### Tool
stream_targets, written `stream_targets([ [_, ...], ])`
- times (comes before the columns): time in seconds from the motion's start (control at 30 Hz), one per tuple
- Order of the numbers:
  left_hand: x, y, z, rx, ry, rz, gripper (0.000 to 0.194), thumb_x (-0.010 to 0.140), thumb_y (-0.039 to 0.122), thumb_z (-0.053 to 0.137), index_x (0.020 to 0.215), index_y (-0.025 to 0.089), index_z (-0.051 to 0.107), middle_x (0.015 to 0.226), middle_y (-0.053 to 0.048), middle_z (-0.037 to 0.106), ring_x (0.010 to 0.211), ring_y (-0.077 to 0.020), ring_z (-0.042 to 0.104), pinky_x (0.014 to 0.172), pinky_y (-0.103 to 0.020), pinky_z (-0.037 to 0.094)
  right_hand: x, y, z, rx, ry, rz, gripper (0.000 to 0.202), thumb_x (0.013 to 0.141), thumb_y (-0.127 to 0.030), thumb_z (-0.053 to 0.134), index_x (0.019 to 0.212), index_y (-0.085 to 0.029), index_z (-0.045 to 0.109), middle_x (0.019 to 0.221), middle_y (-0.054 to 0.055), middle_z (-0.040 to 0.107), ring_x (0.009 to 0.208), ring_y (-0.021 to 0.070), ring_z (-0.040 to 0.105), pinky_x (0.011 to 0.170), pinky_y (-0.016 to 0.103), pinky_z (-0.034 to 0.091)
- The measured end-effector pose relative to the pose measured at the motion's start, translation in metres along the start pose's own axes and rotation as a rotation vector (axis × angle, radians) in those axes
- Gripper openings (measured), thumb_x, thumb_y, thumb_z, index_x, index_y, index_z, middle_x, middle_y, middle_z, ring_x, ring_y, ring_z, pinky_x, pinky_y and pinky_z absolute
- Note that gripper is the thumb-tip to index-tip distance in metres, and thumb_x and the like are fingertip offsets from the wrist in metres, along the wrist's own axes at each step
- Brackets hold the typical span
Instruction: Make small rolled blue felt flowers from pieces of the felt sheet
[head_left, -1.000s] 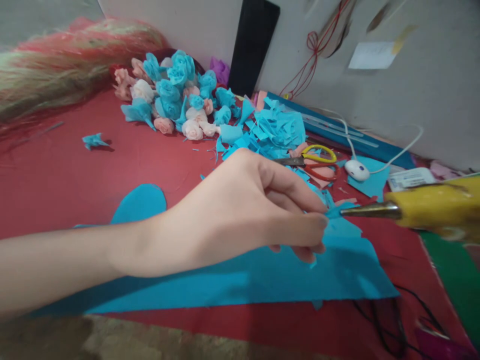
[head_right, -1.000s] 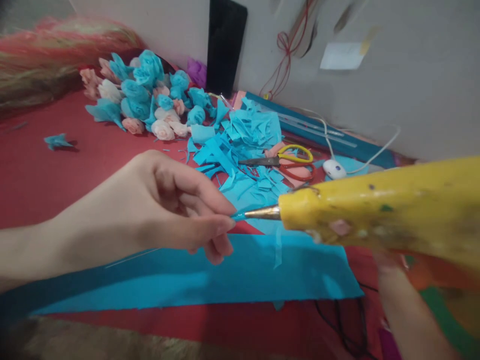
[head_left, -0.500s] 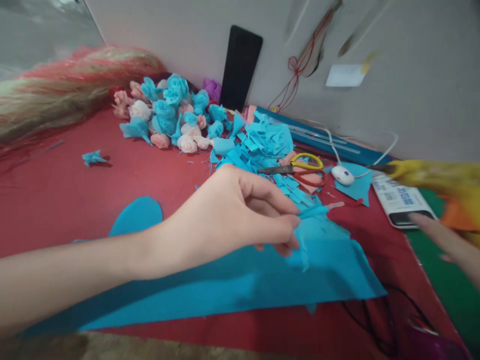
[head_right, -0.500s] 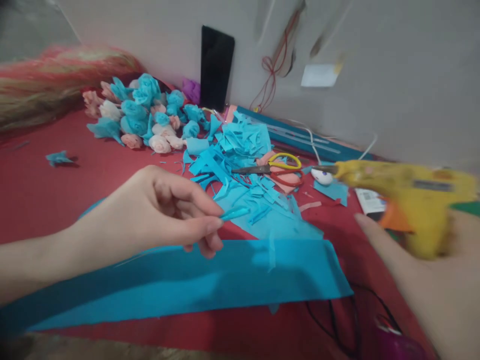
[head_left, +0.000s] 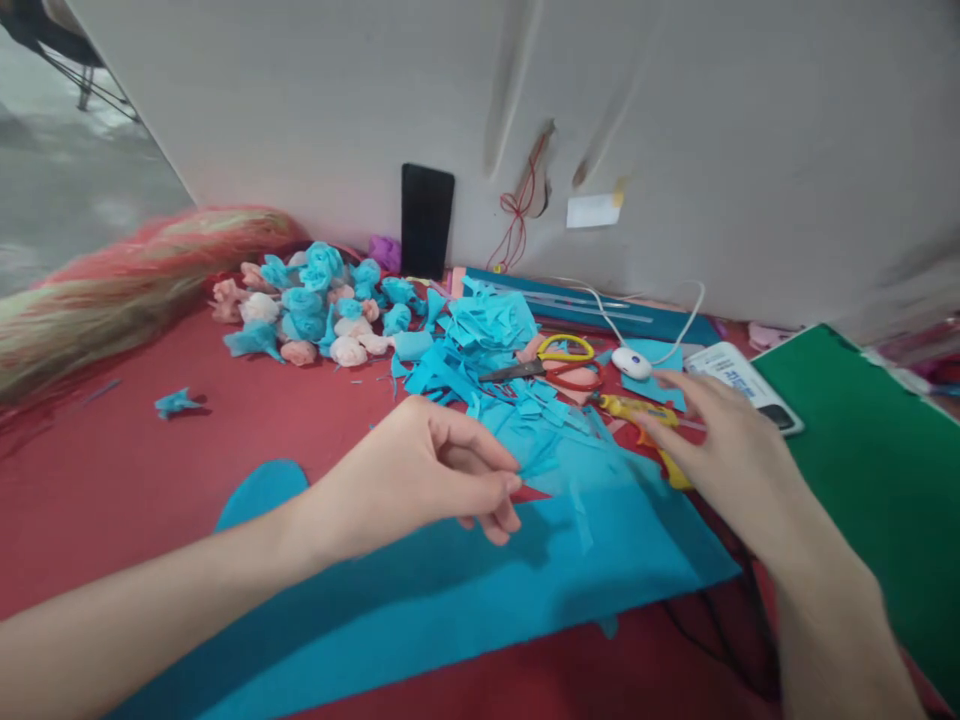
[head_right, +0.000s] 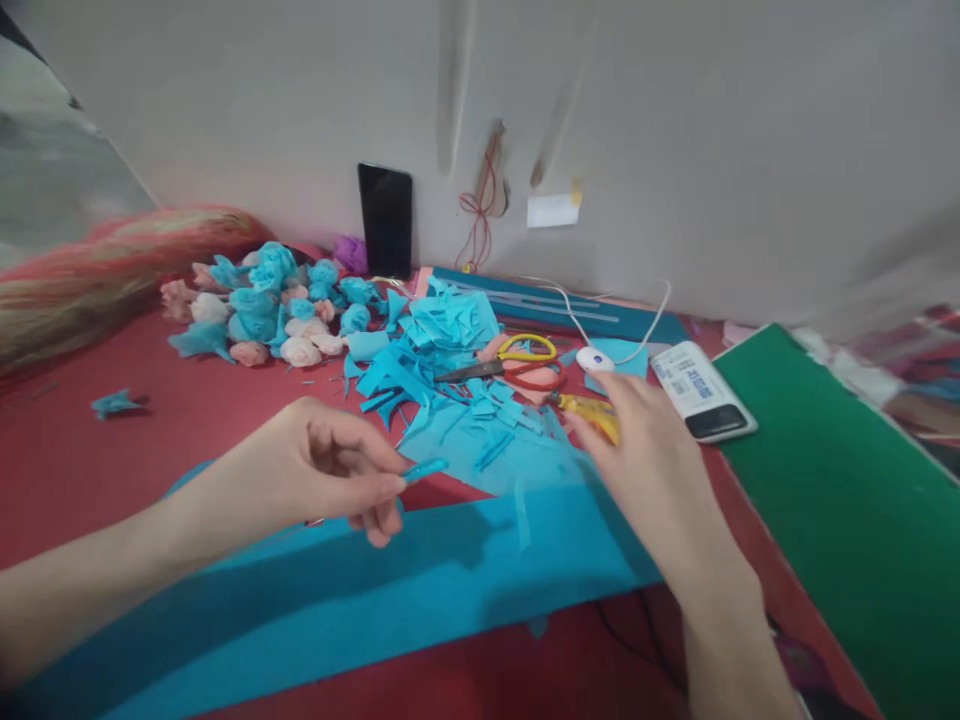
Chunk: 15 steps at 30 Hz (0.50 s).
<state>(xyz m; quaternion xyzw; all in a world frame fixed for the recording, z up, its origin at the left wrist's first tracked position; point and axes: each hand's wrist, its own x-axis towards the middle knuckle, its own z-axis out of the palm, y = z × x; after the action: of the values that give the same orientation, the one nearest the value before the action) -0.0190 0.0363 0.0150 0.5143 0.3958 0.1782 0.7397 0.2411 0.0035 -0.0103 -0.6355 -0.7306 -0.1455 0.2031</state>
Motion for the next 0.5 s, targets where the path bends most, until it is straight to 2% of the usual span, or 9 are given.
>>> stream_targets([
  [0.03, -0.001, -0.001, 0.001, -0.013, -0.016, -0.010, 0.007, 0.067, 0.015, 0.066, 0.061, 0.015, 0.063, 0.052, 0.002, 0.068, 0.049, -0.0100, 0.065, 0.047, -0.015, 0.049, -0.001, -0.016, -0.010, 0.024, -0.004, -0.045, 0.037, 0.092, -0.043, 0.044, 0.117, -0.017, 0.053, 0.104, 0.009, 0.059, 0.094, 0.0239, 0.058, 0.079, 0.038, 0.048],
  [0.1, -0.002, -0.002, 0.003, -0.037, -0.048, -0.039, 0.008, 0.068, 0.015, 0.065, 0.061, 0.015, 0.064, 0.052, 0.003, 0.067, 0.048, -0.0097, 0.064, 0.047, -0.015, 0.050, -0.003, -0.046, -0.025, 0.083, 0.007, -0.263, 0.028, 0.096, -0.029, 0.039, 0.120, -0.020, 0.050, 0.112, 0.006, 0.057, 0.101, 0.0208, 0.055, 0.085, 0.034, 0.045],
  [0.13, -0.003, -0.003, 0.004, -0.046, -0.063, -0.052, 0.008, 0.068, 0.015, 0.065, 0.061, 0.016, 0.064, 0.051, 0.003, 0.067, 0.048, -0.0095, 0.064, 0.047, -0.015, 0.050, -0.005, -0.057, -0.030, 0.075, 0.004, -0.391, 0.027, 0.096, -0.024, 0.039, 0.119, -0.019, 0.050, 0.108, 0.006, 0.058, 0.094, 0.0202, 0.055, 0.081, 0.034, 0.044],
  [0.2, -0.004, -0.004, 0.006, -0.064, -0.093, -0.068, 0.009, 0.067, 0.012, 0.063, 0.060, 0.016, 0.064, 0.050, 0.004, 0.067, 0.047, -0.0095, 0.064, 0.048, -0.015, 0.051, -0.010, -0.073, -0.034, 0.099, -0.025, -0.488, 0.026, 0.096, -0.015, 0.036, 0.118, -0.017, 0.050, 0.101, 0.005, 0.060, 0.083, 0.0182, 0.055, 0.075, 0.034, 0.044],
  [0.33, -0.008, -0.006, 0.009, -0.077, -0.135, -0.092, 0.013, 0.066, 0.006, 0.061, 0.058, 0.017, 0.063, 0.050, 0.006, 0.067, 0.048, -0.0089, 0.065, 0.049, -0.014, 0.052, -0.018, -0.080, -0.035, 0.189, 0.023, -0.475, 0.025, 0.098, -0.013, 0.031, 0.102, -0.016, 0.056, 0.083, 0.001, 0.062, 0.073, 0.0134, 0.055, 0.067, 0.028, 0.044],
  [0.4, -0.010, -0.005, 0.011, -0.065, -0.144, -0.107, 0.016, 0.067, 0.004, 0.059, 0.059, 0.017, 0.064, 0.051, 0.007, 0.067, 0.049, -0.0078, 0.065, 0.050, -0.013, 0.052, -0.020, -0.077, -0.036, 0.234, 0.066, -0.437, 0.021, 0.097, -0.012, 0.036, 0.096, -0.017, 0.056, 0.080, -0.001, 0.062, 0.072, 0.0110, 0.055, 0.068, 0.025, 0.045],
  [0.5, -0.012, -0.004, 0.012, -0.066, -0.163, -0.119, 0.016, 0.070, 0.006, 0.059, 0.059, 0.018, 0.064, 0.052, 0.007, 0.068, 0.050, -0.0071, 0.066, 0.051, -0.012, 0.051, -0.019, -0.072, -0.038, 0.182, 0.157, -0.400, 0.016, 0.093, -0.008, 0.046, 0.097, -0.018, 0.057, 0.080, -0.001, 0.064, 0.072, 0.0108, 0.058, 0.076, 0.025, 0.046],
])
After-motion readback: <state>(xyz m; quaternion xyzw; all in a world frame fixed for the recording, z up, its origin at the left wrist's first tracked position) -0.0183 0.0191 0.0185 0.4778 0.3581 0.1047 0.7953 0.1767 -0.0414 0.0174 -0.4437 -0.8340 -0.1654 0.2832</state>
